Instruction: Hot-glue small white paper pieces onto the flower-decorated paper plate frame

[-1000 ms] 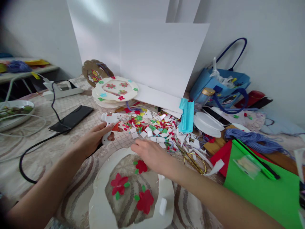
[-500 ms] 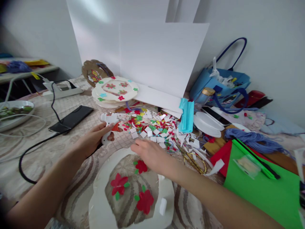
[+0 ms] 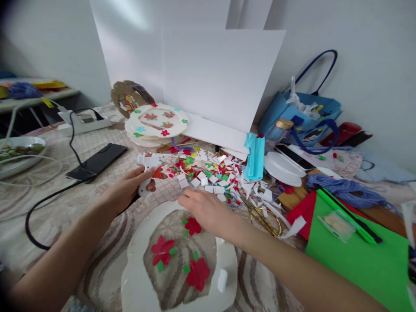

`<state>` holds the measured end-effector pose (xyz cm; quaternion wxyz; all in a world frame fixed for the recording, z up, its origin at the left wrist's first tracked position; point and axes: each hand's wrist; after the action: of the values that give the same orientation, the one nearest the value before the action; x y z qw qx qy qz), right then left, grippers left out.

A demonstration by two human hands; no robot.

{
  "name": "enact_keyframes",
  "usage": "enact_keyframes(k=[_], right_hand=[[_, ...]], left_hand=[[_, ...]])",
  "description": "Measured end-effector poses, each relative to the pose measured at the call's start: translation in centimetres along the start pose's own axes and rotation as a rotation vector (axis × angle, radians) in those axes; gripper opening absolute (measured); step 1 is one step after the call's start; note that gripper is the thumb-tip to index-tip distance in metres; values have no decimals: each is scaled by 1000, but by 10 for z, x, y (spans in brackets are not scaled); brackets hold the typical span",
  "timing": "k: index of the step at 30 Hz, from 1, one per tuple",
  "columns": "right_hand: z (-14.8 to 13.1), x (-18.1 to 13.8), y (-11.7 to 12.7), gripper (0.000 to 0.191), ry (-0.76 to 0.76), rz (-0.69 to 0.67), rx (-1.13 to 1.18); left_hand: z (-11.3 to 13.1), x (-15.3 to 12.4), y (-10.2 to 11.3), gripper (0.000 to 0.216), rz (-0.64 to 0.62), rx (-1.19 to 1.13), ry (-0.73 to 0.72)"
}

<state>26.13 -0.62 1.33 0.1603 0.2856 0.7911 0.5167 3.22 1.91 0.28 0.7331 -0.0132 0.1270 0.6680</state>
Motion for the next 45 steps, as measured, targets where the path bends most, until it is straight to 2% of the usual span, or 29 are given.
enact_keyframes(k=[45], right_hand=[[0,0,0,21,21,13,-10]], left_hand=[[-1,1,2,31,-16,0,3]])
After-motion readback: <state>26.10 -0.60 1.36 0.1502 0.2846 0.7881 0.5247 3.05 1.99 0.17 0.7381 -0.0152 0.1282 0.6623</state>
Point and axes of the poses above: each hand's wrist, its own x-axis towards the middle knuckle, its own y-axis out of the back of the hand, z = x × y, and after that the axes turned 14 degrees about x, right-handed
